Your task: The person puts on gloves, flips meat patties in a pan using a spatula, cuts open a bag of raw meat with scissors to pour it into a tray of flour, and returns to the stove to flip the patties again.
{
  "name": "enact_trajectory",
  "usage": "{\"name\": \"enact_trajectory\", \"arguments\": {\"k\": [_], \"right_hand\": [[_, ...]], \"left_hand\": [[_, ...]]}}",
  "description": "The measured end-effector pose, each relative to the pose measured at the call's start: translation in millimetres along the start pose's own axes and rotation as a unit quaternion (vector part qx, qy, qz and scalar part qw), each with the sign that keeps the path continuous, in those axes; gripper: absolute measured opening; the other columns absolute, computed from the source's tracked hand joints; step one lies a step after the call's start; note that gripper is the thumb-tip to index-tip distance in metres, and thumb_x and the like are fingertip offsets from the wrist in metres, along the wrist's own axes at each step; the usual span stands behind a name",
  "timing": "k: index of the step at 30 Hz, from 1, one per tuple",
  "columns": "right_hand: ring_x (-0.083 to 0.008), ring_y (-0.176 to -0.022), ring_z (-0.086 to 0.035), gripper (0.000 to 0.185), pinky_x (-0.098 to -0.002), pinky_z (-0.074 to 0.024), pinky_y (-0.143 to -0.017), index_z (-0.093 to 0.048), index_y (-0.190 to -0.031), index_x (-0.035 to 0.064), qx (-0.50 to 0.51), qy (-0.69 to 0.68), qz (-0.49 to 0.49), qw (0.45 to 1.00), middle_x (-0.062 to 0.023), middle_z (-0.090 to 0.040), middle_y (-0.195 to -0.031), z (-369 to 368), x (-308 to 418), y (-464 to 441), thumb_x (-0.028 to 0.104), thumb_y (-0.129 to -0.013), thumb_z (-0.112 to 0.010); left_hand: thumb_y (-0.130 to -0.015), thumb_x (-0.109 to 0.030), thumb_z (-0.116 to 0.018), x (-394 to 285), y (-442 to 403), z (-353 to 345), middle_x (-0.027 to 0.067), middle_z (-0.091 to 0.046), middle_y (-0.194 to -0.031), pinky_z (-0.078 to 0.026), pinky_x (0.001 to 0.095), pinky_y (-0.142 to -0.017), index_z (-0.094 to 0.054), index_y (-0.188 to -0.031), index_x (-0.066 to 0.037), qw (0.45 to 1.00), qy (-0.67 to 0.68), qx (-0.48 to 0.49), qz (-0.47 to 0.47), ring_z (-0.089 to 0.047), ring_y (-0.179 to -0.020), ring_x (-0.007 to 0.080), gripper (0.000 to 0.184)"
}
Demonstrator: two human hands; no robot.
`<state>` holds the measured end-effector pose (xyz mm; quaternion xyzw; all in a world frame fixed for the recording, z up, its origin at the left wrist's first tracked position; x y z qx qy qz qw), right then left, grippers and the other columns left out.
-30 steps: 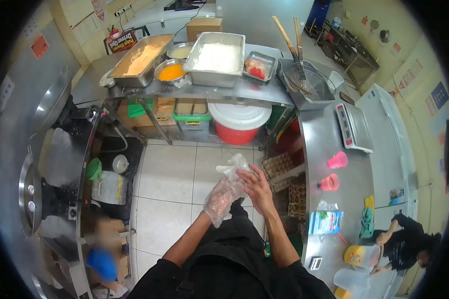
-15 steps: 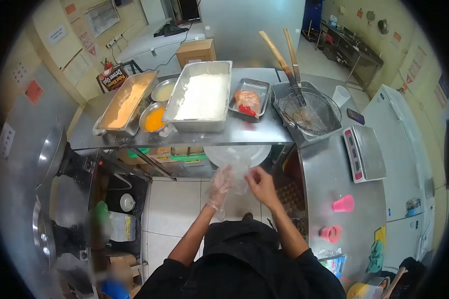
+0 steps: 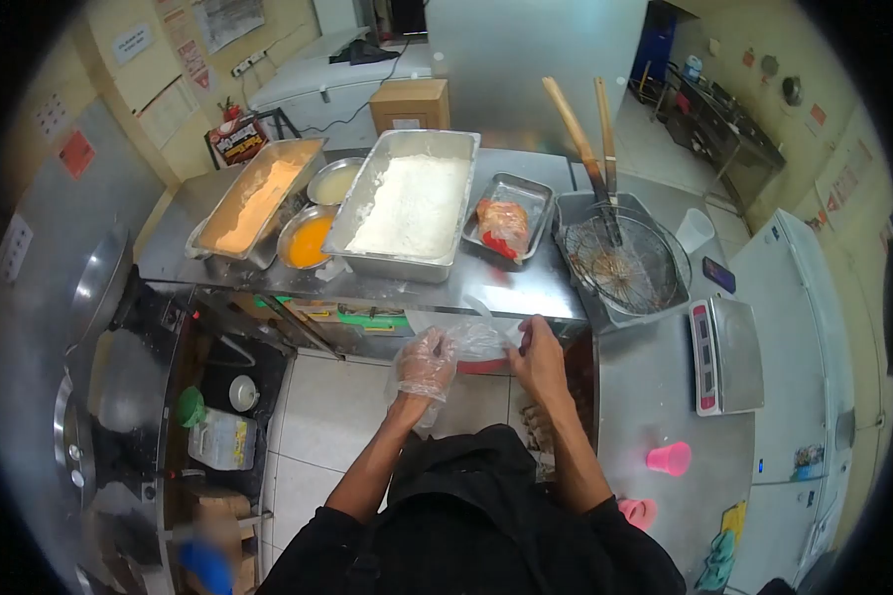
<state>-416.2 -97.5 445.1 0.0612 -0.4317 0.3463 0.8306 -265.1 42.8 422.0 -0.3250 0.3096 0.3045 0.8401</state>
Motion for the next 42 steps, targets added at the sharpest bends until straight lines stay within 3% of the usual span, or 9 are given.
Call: {"name": "enact_trajectory", "arguments": {"k": [4,6,10,18,25,27,34,36,42], "right_hand": [[-0.0321,-0.073,-0.056,0.028,-0.0372,-0.0466,-0.066,-0.051,-0.099,0.0001,0.120,-0.127,0.073,0.982,-0.0155,-0.054,-0.086,8,58,9,-0.002,-0.076,-0.067],[-0.0330,-0.073,-0.052,0.024,-0.0354,-0.0467,-0.068,-0.051,-0.099,-0.0002,0.102,-0.204,0.288,0.930,-0.0153,-0.052,-0.087,2,75,18,-0.009,-0.078,-0.058],[-0.0296,-0.093,-0.059,0.026,-0.0337,-0.0473,-0.082,-0.051,-0.106,-0.0010,0.213,-0.106,0.153,0.959,-0.0161,-0.058,-0.101,-69,7,17,-0.007,-0.080,-0.054],[-0.0367,-0.135,-0.033,0.064,-0.0391,-0.0299,-0.110,-0.032,-0.142,-0.0003,0.138,-0.034,0.299,0.944,-0.0234,-0.031,-0.147,-57,24,6,0.001,-0.082,-0.055],[-0.0215,-0.136,-0.033,0.051,-0.0319,-0.0255,-0.111,-0.037,-0.142,0.0013,0.182,-0.329,0.022,0.926,-0.0122,-0.037,-0.147,-74,-6,7,-0.003,-0.092,-0.047],[-0.0180,-0.133,-0.035,0.046,-0.0296,-0.0274,-0.110,-0.043,-0.138,-0.0005,0.105,-0.635,-0.122,0.756,-0.0111,-0.039,-0.146,-77,-6,8,-0.003,-0.092,-0.048],[-0.0176,-0.133,-0.036,0.036,-0.0302,-0.0280,-0.108,-0.055,-0.128,-0.0014,0.131,-0.347,-0.279,0.886,-0.0097,-0.041,-0.145,-65,-49,21,0.001,-0.092,-0.049],[-0.0193,-0.129,-0.042,0.034,-0.0310,-0.0303,-0.106,-0.057,-0.125,-0.0024,0.067,-0.218,-0.093,0.969,-0.0111,-0.050,-0.138,-43,-21,11,0.001,-0.092,-0.050],[-0.0247,-0.111,-0.056,0.031,-0.0329,-0.0378,-0.099,-0.060,-0.120,-0.0005,0.007,-0.163,-0.003,0.987,-0.0144,-0.062,-0.121,-56,-15,16,0.006,-0.092,-0.050]], "left_hand": [[-0.084,-0.018,-0.060,-2,0,8,0.0160,-0.065,-0.083,-0.050,0.0470,-0.068,-0.058,-0.094,-0.008,0.998,-0.057,-0.008,0.018,-0.063,-0.078,0.0396,0.015],[-0.083,-0.018,-0.059,-7,-1,10,0.0160,-0.065,-0.084,-0.050,0.0473,-0.067,-0.058,-0.098,-0.009,0.999,-0.039,-0.005,0.005,-0.063,-0.077,0.0396,0.017],[-0.082,-0.017,-0.059,-31,3,11,0.0165,-0.065,-0.082,-0.050,0.0472,-0.066,-0.059,-0.098,-0.009,0.998,-0.006,0.025,-0.051,-0.062,-0.073,0.0395,0.018],[-0.075,-0.007,-0.066,-67,50,-1,0.0113,-0.063,-0.093,-0.053,0.0407,-0.069,-0.065,-0.098,-0.007,0.952,-0.057,0.031,-0.299,-0.063,-0.084,0.0299,0.023],[-0.077,-0.003,-0.062,-41,28,-7,0.0144,-0.062,-0.090,-0.052,0.0406,-0.067,-0.062,-0.094,-0.001,0.976,-0.055,-0.019,-0.211,-0.062,-0.081,0.0334,0.017],[-0.078,-0.004,-0.061,-35,27,-12,0.0147,-0.062,-0.091,-0.051,0.0418,-0.068,-0.062,-0.095,-0.002,0.984,-0.028,0.011,-0.174,-0.062,-0.082,0.0339,0.017],[-0.078,-0.006,-0.059,-26,29,-36,0.0146,-0.062,-0.091,-0.052,0.0424,-0.067,-0.060,-0.099,-0.001,0.979,-0.007,0.056,-0.196,-0.062,-0.083,0.0322,0.022],[-0.078,-0.006,-0.059,-20,30,-40,0.0151,-0.062,-0.091,-0.052,0.0424,-0.069,-0.060,-0.099,-0.002,0.983,0.015,0.078,-0.166,-0.061,-0.083,0.0324,0.022],[-0.080,-0.007,-0.057,2,28,-50,0.0181,-0.060,-0.091,-0.050,0.0450,-0.072,-0.060,-0.098,-0.002,0.980,0.037,0.115,-0.159,-0.060,-0.083,0.0373,0.019]]}}
Point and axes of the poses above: each hand's wrist, its own y-axis away from the middle knuckle, its own z-axis out of the back of the hand, x = y × z, the point moved 5 cm from there along -y, towards the middle knuckle
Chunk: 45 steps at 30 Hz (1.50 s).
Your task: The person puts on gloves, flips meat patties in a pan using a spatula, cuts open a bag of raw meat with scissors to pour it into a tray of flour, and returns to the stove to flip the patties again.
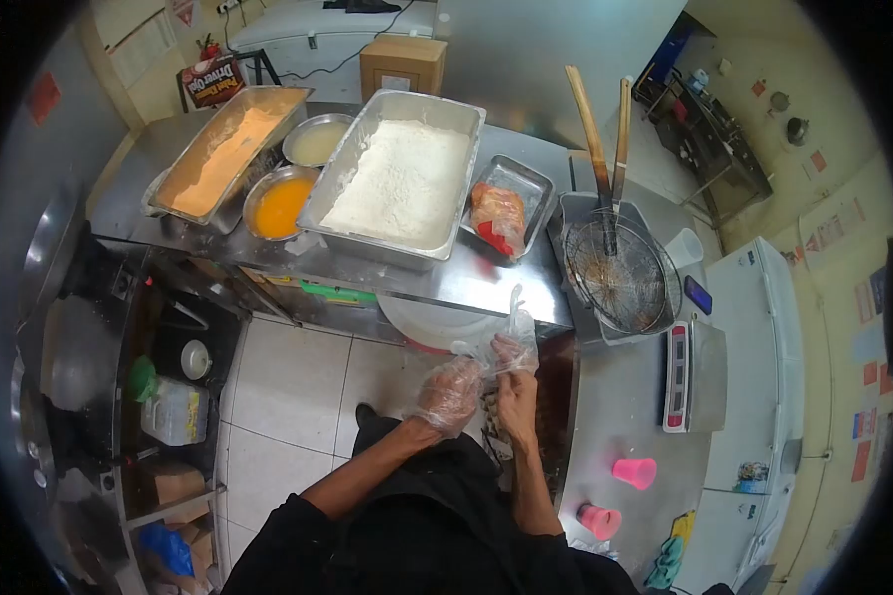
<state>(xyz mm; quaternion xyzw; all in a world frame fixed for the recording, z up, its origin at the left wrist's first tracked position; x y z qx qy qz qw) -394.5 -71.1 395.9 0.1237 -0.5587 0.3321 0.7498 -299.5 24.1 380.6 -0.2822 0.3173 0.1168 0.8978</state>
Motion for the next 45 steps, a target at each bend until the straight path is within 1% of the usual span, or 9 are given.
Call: {"name": "enact_trajectory", "arguments": {"k": [4,9,14,18,23,28,31,41,45], "right_hand": [[-0.0207,-0.119,-0.051,0.034,-0.0324,-0.0393,-0.098,-0.056,-0.125,-0.0021,0.025,-0.040,-0.097,0.994,-0.0121,-0.052,-0.134,-28,-16,6,0.005,-0.093,-0.050],[-0.0213,-0.124,-0.048,0.046,-0.0304,-0.0409,-0.092,-0.042,-0.136,0.0011,-0.075,-0.613,-0.200,0.761,-0.0133,-0.048,-0.137,-82,-19,3,0.012,-0.093,-0.053],[-0.0308,-0.135,-0.034,0.061,-0.0461,-0.0272,-0.112,-0.033,-0.143,0.0063,-0.092,-0.525,-0.180,0.827,-0.0116,-0.035,-0.148,-117,-30,-9,0.045,-0.097,-0.044],[-0.0310,-0.144,-0.008,0.078,-0.0628,-0.0112,-0.110,-0.020,-0.150,0.0242,-0.068,-0.621,-0.134,0.770,-0.0055,-0.013,-0.157,-125,5,-12,0.070,-0.088,-0.031],[-0.0309,-0.144,-0.009,0.080,-0.0689,-0.0145,-0.106,-0.018,-0.150,0.0299,-0.070,-0.605,-0.121,0.784,-0.0028,-0.013,-0.157,-114,11,-14,0.076,-0.085,-0.026],[-0.0404,-0.140,-0.019,0.087,-0.0717,-0.0191,-0.104,-0.019,-0.150,0.0251,0.027,-0.737,-0.038,0.674,-0.0075,-0.016,-0.155,-121,26,-35,0.078,-0.082,-0.032],[-0.0414,-0.137,-0.023,0.090,-0.0694,-0.0312,-0.098,-0.015,-0.151,0.0259,-0.062,-0.651,-0.088,0.752,-0.0066,-0.015,-0.156,-124,28,-49,0.079,-0.081,-0.033],[-0.0380,-0.131,-0.033,0.084,-0.0674,-0.0277,-0.101,-0.028,-0.147,0.0213,0.022,-0.695,-0.118,0.709,-0.0096,-0.031,-0.148,-136,24,-60,0.075,-0.083,-0.037],[-0.0329,-0.118,-0.039,0.082,-0.0632,-0.0346,-0.094,-0.028,-0.145,0.0207,-0.097,-0.616,-0.171,0.763,-0.0060,-0.033,-0.144,-132,-1,-76,0.074,-0.085,-0.037]], "left_hand": [[-0.081,-0.008,-0.054,29,0,6,0.0193,-0.060,-0.090,-0.049,0.0476,-0.070,-0.059,-0.099,-0.003,0.992,0.101,0.050,0.064,-0.059,-0.081,0.0407,0.019],[-0.082,-0.008,-0.053,80,5,25,0.0205,-0.061,-0.095,-0.049,0.0467,-0.071,-0.059,-0.100,-0.005,0.984,0.136,0.097,0.063,-0.059,-0.084,0.0412,0.019],[-0.085,-0.010,-0.055,72,19,51,0.0166,-0.064,-0.100,-0.051,0.0441,-0.075,-0.064,-0.105,-0.006,0.983,0.127,0.126,0.045,-0.062,-0.089,0.0370,0.022],[-0.084,-0.008,-0.055,77,17,63,0.0166,-0.063,-0.103,-0.051,0.0432,-0.076,-0.064,-0.106,-0.006,0.981,0.154,0.112,0.022,-0.062,-0.090,0.0367,0.023],[-0.082,-0.006,-0.055,73,20,64,0.0172,-0.063,-0.104,-0.051,0.0427,-0.077,-0.062,-0.112,-0.007,0.968,0.204,0.133,-0.057,-0.062,-0.091,0.0370,0.031],[-0.082,-0.009,-0.052,63,25,69,0.0174,-0.061,-0.090,-0.051,0.0383,-0.069,-0.058,-0.105,-0.001,0.958,0.113,0.136,-0.225,-0.062,-0.079,0.0305,0.025],[-0.079,-0.003,-0.055,70,6,72,0.0186,-0.063,-0.103,-0.051,0.0435,-0.076,-0.062,-0.108,-0.004,0.945,0.178,0.212,-0.173,-0.062,-0.092,0.0370,0.029],[-0.088,-0.008,-0.053,64,-7,71,0.0187,-0.063,-0.099,-0.048,0.0448,-0.084,-0.063,-0.101,-0.001,0.934,0.241,0.120,-0.234,-0.060,-0.094,0.0365,0.018],[-0.085,-0.007,-0.053,53,-17,81,0.0182,-0.062,-0.104,-0.046,0.0438,-0.088,-0.061,-0.107,-0.003,0.929,0.128,0.168,-0.303,-0.058,-0.101,0.0348,0.024]]}}
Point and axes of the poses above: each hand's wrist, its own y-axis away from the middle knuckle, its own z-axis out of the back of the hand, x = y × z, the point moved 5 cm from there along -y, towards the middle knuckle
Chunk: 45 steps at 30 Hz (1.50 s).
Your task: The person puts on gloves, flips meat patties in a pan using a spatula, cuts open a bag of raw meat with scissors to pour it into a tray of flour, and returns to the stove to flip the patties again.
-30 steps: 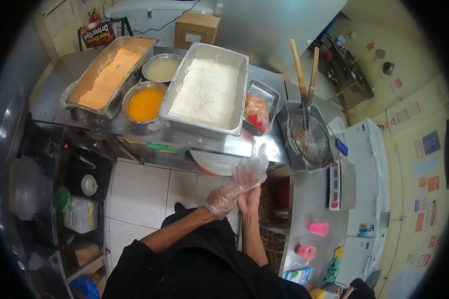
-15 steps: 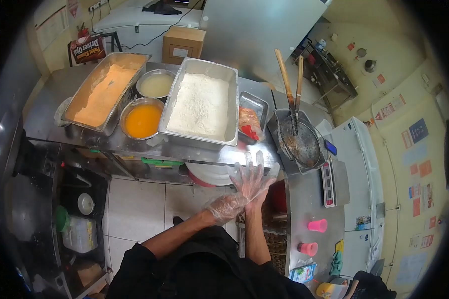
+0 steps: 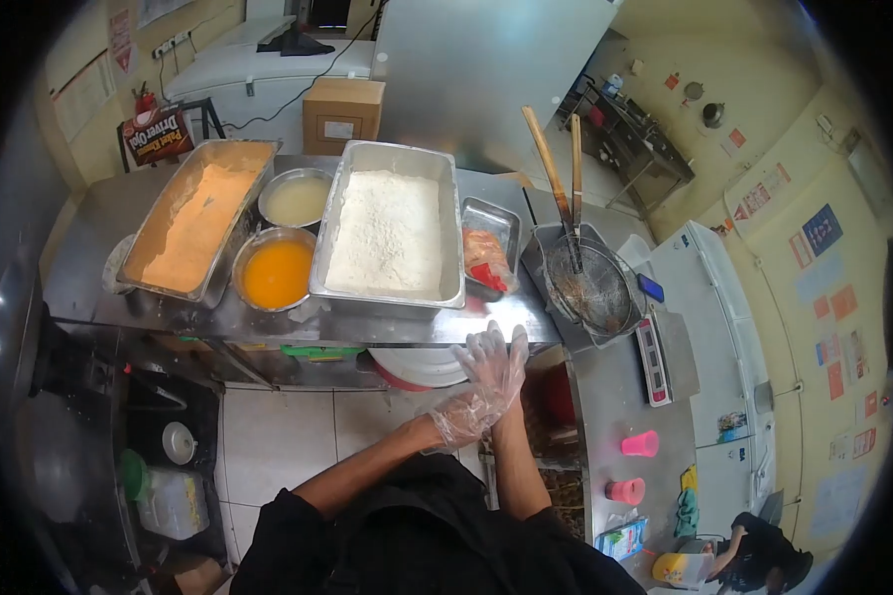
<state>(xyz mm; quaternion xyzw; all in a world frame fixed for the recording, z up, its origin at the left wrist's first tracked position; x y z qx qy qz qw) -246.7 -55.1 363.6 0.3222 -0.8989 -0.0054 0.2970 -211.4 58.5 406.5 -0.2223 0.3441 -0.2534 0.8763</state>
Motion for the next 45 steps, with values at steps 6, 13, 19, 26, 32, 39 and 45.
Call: {"name": "enact_trajectory", "arguments": {"k": [6,13,19,26,32,39,45], "right_hand": [[-0.0321,-0.136,-0.026,0.088,-0.0586,-0.0226,-0.105,-0.030,-0.146,0.0168,-0.038,-0.089,0.015,0.995,-0.0104,-0.029,-0.149,-25,31,-9,0.076,-0.082,-0.038],[-0.0255,-0.124,-0.043,0.070,-0.0450,-0.0359,-0.099,-0.040,-0.140,0.0103,-0.113,0.042,0.137,0.983,-0.0113,-0.041,-0.139,36,77,-69,0.058,-0.089,-0.046],[-0.0149,-0.089,-0.060,0.034,-0.0258,-0.0482,-0.076,-0.059,-0.119,0.0044,-0.137,0.173,0.142,0.965,-0.0065,-0.064,-0.105,91,115,-121,0.020,-0.088,-0.060],[-0.0135,-0.090,-0.062,0.038,-0.0270,-0.0490,-0.078,-0.058,-0.121,0.0052,-0.103,0.322,0.081,0.938,-0.0056,-0.064,-0.108,135,125,-159,0.031,-0.093,-0.058],[-0.0122,-0.081,-0.062,0.028,-0.0259,-0.0500,-0.077,-0.062,-0.115,0.0049,-0.120,0.356,0.075,0.924,-0.0040,-0.067,-0.097,131,144,-181,0.018,-0.091,-0.058],[-0.0179,-0.106,-0.059,0.032,-0.0309,-0.0448,-0.096,-0.060,-0.119,0.0037,0.019,0.532,0.181,0.827,-0.0109,-0.064,-0.114,32,215,-194,0.020,-0.091,-0.059],[-0.0118,-0.090,-0.061,0.033,-0.0282,-0.0499,-0.084,-0.062,-0.119,0.0094,-0.052,0.480,0.251,0.839,-0.0036,-0.064,-0.106,11,380,-167,0.026,-0.091,-0.062]], "left_hand": [[-0.080,-0.004,-0.051,9,-23,4,0.0173,-0.060,-0.114,-0.043,0.0417,-0.098,-0.058,-0.113,-0.004,0.985,0.007,0.166,0.035,-0.054,-0.111,0.0341,0.034],[-0.085,-0.008,-0.051,84,-37,-37,0.0157,-0.057,-0.120,-0.042,0.0406,-0.096,-0.058,-0.114,-0.004,0.989,-0.015,0.145,-0.025,-0.052,-0.114,0.0336,0.030],[-0.082,-0.024,-0.063,163,-161,-3,0.0182,-0.050,-0.129,-0.036,0.0434,-0.102,-0.051,-0.124,-0.005,0.968,-0.081,0.196,0.135,-0.045,-0.124,0.0343,0.048],[-0.079,-0.024,-0.059,308,-219,-105,0.0149,-0.057,-0.122,-0.041,0.0457,-0.096,-0.058,-0.114,-0.007,0.826,-0.390,0.390,0.117,-0.054,-0.114,0.0301,0.038],[-0.089,-0.024,-0.049,275,-267,-49,0.0132,-0.065,-0.088,-0.050,0.0424,-0.077,-0.061,-0.095,-0.015,0.904,-0.179,0.378,0.090,-0.064,-0.088,0.0317,0.016],[-0.087,-0.015,-0.051,300,-317,14,0.0109,-0.067,-0.096,-0.052,0.0349,-0.073,-0.067,-0.095,-0.010,0.963,-0.125,0.186,0.151,-0.066,-0.084,0.0265,0.018],[-0.085,-0.018,-0.057,373,-335,39,0.0119,-0.068,-0.098,-0.052,0.0357,-0.079,-0.067,-0.103,-0.008,0.990,-0.121,0.013,0.074,-0.066,-0.091,0.0289,0.023]]}}
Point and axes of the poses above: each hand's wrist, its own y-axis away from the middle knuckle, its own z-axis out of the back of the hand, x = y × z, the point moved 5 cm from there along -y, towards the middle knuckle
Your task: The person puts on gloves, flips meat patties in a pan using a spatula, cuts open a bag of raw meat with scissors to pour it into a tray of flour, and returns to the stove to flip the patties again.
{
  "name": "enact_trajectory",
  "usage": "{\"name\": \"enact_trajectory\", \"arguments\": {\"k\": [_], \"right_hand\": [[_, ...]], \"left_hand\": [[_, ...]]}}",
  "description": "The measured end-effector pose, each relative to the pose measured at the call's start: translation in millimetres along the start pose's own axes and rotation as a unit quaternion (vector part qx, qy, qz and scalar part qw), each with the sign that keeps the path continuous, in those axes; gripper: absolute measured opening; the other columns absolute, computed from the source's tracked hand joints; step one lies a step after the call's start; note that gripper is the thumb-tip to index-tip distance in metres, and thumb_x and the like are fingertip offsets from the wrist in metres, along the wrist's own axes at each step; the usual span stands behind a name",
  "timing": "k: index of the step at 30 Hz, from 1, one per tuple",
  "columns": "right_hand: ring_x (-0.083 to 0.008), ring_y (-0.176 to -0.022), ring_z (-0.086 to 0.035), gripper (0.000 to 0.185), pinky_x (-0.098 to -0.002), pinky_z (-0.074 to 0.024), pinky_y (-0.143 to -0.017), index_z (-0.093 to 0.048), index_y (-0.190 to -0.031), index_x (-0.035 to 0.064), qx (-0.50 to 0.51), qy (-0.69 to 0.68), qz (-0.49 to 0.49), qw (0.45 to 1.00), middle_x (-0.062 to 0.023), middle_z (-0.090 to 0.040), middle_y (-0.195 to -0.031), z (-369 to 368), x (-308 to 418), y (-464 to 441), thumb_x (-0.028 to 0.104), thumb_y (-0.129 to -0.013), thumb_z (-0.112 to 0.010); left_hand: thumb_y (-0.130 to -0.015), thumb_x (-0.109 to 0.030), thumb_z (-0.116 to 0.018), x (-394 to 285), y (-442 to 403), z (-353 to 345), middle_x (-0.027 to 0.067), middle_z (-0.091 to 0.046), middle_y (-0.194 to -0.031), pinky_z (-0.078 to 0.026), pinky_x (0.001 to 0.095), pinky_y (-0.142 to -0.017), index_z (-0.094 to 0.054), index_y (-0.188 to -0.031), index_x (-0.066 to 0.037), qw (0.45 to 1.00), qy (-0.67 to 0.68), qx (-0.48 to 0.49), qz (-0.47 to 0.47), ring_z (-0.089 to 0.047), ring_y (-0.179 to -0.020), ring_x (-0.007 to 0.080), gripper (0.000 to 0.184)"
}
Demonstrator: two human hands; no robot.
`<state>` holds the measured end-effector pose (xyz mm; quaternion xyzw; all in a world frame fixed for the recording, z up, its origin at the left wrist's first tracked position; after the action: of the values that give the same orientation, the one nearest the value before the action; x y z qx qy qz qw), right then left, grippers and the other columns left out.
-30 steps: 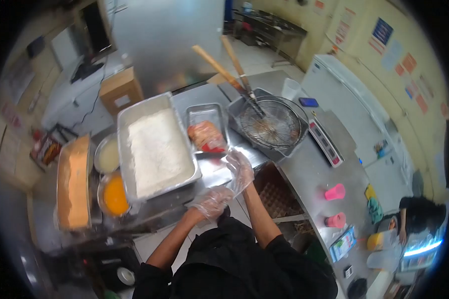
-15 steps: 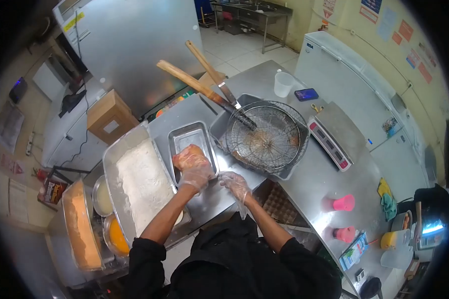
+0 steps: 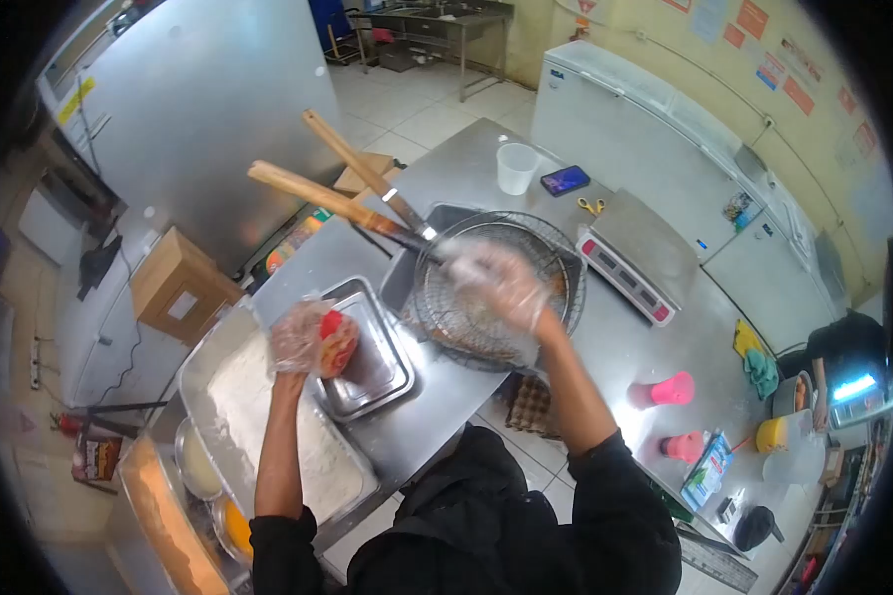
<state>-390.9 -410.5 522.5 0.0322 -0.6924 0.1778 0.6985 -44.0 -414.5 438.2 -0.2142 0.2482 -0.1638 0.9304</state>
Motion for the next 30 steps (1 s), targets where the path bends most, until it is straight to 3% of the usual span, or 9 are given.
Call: {"name": "enact_trajectory", "arguments": {"k": [6,8,10,12,13,15,18,21,30], "right_hand": [[-0.0147,-0.073,-0.064,0.031,-0.0300,-0.0523,-0.064,-0.064,-0.109,0.0044,-0.199,0.196,-0.092,0.956,-0.0073,-0.067,-0.092,270,-101,-103,0.029,-0.089,-0.061],[-0.0238,-0.093,-0.061,0.035,-0.0349,-0.0492,-0.080,-0.063,-0.111,0.0041,-0.082,0.477,-0.107,0.868,-0.0142,-0.064,-0.105,354,-188,-141,0.032,-0.091,-0.055],[-0.0317,-0.117,-0.054,0.040,-0.0394,-0.0426,-0.099,-0.062,-0.115,0.0039,0.034,0.713,-0.117,0.690,-0.0210,-0.059,-0.122,441,-300,-171,0.035,-0.093,-0.049],[-0.0322,-0.132,-0.038,0.049,-0.0382,-0.0262,-0.113,-0.058,-0.121,0.0015,-0.057,0.629,-0.218,0.744,-0.0228,-0.049,-0.134,517,-405,-193,0.039,-0.093,-0.046],[-0.0313,-0.134,-0.036,0.057,-0.0352,-0.0245,-0.114,-0.051,-0.128,-0.0026,-0.033,0.629,-0.276,0.726,-0.0225,-0.049,-0.135,457,-314,-186,0.041,-0.092,-0.048],[-0.0330,-0.129,-0.043,0.066,-0.0357,-0.0336,-0.108,-0.045,-0.132,-0.0040,-0.122,0.576,-0.307,0.748,-0.0216,-0.048,-0.136,472,-343,-190,0.044,-0.088,-0.055],[-0.0348,-0.118,-0.055,0.048,-0.0469,-0.0466,-0.094,-0.060,-0.123,0.0115,-0.085,0.629,-0.475,0.610,-0.0149,-0.058,-0.126,406,-263,-191,0.039,-0.084,-0.051],[-0.0291,-0.112,-0.060,0.040,-0.0443,-0.0496,-0.089,-0.064,-0.118,0.0098,0.073,0.693,-0.424,0.579,-0.0124,-0.064,-0.119,485,-410,-189,0.029,-0.088,-0.046],[-0.0292,-0.083,-0.066,0.021,-0.0400,-0.0535,-0.073,-0.068,-0.085,0.0043,0.089,0.710,-0.262,0.648,-0.0146,-0.067,-0.088,464,-390,-212,0.018,-0.083,-0.053]], "left_hand": [[-0.084,-0.009,-0.059,38,-11,2,0.0070,-0.069,-0.100,-0.051,0.0299,-0.080,-0.068,-0.105,-0.009,0.975,0.091,-0.090,0.184,-0.066,-0.090,0.0193,0.022],[-0.084,-0.008,-0.059,41,-12,3,0.0072,-0.069,-0.099,-0.051,0.0294,-0.079,-0.068,-0.104,-0.008,0.975,0.073,-0.091,0.188,-0.065,-0.090,0.0188,0.022],[-0.084,-0.007,-0.059,41,-10,9,0.0073,-0.069,-0.098,-0.051,0.0290,-0.079,-0.067,-0.104,-0.008,0.974,0.060,-0.095,0.197,-0.065,-0.090,0.0182,0.022],[-0.084,-0.006,-0.058,38,-8,14,0.0075,-0.069,-0.097,-0.051,0.0285,-0.079,-0.067,-0.104,-0.007,0.975,0.037,-0.094,0.200,-0.065,-0.090,0.0177,0.021],[-0.084,-0.006,-0.058,35,-7,19,0.0076,-0.069,-0.096,-0.051,0.0283,-0.079,-0.067,-0.104,-0.006,0.975,0.018,-0.091,0.201,-0.065,-0.090,0.0174,0.021],[-0.085,-0.007,-0.059,28,-12,27,0.0073,-0.068,-0.096,-0.051,0.0264,-0.078,-0.066,-0.101,-0.002,0.977,-0.031,-0.072,0.197,-0.065,-0.090,0.0158,0.019],[-0.084,-0.021,-0.062,22,-15,28,0.0107,-0.066,-0.097,-0.051,0.0373,-0.081,-0.070,-0.097,-0.009,0.951,0.030,-0.023,0.308,-0.064,-0.091,0.0284,0.020],[-0.082,-0.018,-0.062,-13,-48,40,0.0114,-0.066,-0.096,-0.051,0.0383,-0.082,-0.070,-0.098,-0.011,0.959,-0.116,0.012,0.259,-0.064,-0.092,0.0302,0.019],[-0.075,-0.019,-0.068,34,-32,36,0.0148,-0.065,-0.093,-0.050,0.0429,-0.077,-0.065,-0.096,-0.009,0.945,-0.097,0.029,0.312,-0.062,-0.088,0.0351,0.023]]}}
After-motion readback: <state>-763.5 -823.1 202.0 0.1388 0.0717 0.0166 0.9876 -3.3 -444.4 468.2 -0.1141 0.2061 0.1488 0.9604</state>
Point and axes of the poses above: each hand's wrist, its own y-axis away from the middle knuckle, its own z-axis out of the back of the hand, x = y × z, the point moved 5 cm from there along -y, towards the middle knuckle
